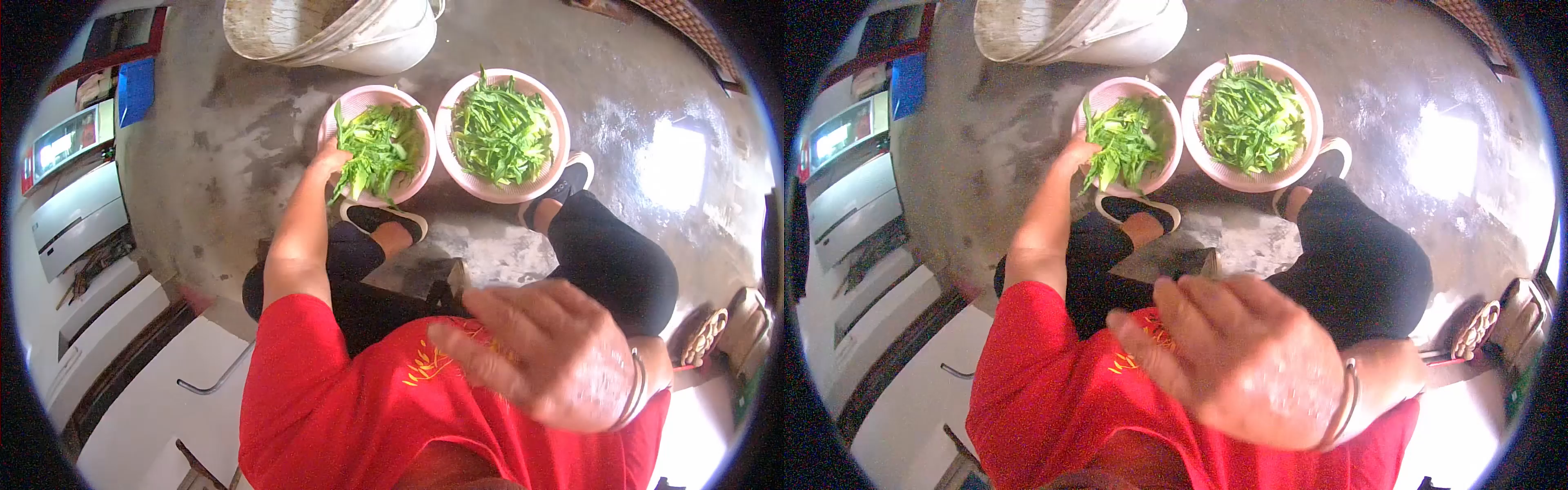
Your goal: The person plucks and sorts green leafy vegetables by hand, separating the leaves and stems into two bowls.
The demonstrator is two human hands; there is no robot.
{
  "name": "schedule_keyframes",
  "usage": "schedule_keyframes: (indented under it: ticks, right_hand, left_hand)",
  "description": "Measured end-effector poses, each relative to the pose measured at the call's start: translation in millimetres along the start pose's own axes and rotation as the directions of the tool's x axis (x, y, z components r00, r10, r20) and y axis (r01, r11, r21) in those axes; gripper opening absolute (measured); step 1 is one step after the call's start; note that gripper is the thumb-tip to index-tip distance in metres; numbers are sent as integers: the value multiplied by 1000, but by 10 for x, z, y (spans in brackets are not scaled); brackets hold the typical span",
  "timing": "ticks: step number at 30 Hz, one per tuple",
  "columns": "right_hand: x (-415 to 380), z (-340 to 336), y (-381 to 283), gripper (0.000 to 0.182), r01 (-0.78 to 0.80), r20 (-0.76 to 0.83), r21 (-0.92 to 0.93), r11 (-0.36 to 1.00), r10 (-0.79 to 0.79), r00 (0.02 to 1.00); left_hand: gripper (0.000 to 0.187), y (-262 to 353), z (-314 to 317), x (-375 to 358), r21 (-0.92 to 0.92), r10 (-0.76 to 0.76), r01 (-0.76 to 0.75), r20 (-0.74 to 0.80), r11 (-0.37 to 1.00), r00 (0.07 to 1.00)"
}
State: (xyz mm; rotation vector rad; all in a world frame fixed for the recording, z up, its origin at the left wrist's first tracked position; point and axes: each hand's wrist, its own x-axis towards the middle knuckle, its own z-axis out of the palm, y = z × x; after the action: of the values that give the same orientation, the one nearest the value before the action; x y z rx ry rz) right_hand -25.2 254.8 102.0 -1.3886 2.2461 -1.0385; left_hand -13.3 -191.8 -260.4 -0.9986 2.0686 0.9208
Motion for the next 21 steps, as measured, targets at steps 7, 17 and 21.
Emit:
schedule_keyframes:
  ticks: [7,17,21]
  right_hand:
    - [-9,79,165,40,-112,-6,-115,987,112,994]
    - [90,376,441,39,-308,210,-303,902,378,901]
    - [112,538,643,40,-287,203,-335,898,366,908]
  left_hand:
    - [35,556,-392,-788,-308,181,-148,79,940,980]
    - [19,656,-533,-1372,-110,266,-284,-159,952,951]
    - [19,665,-627,-1486,-257,279,-299,-111,919,954]
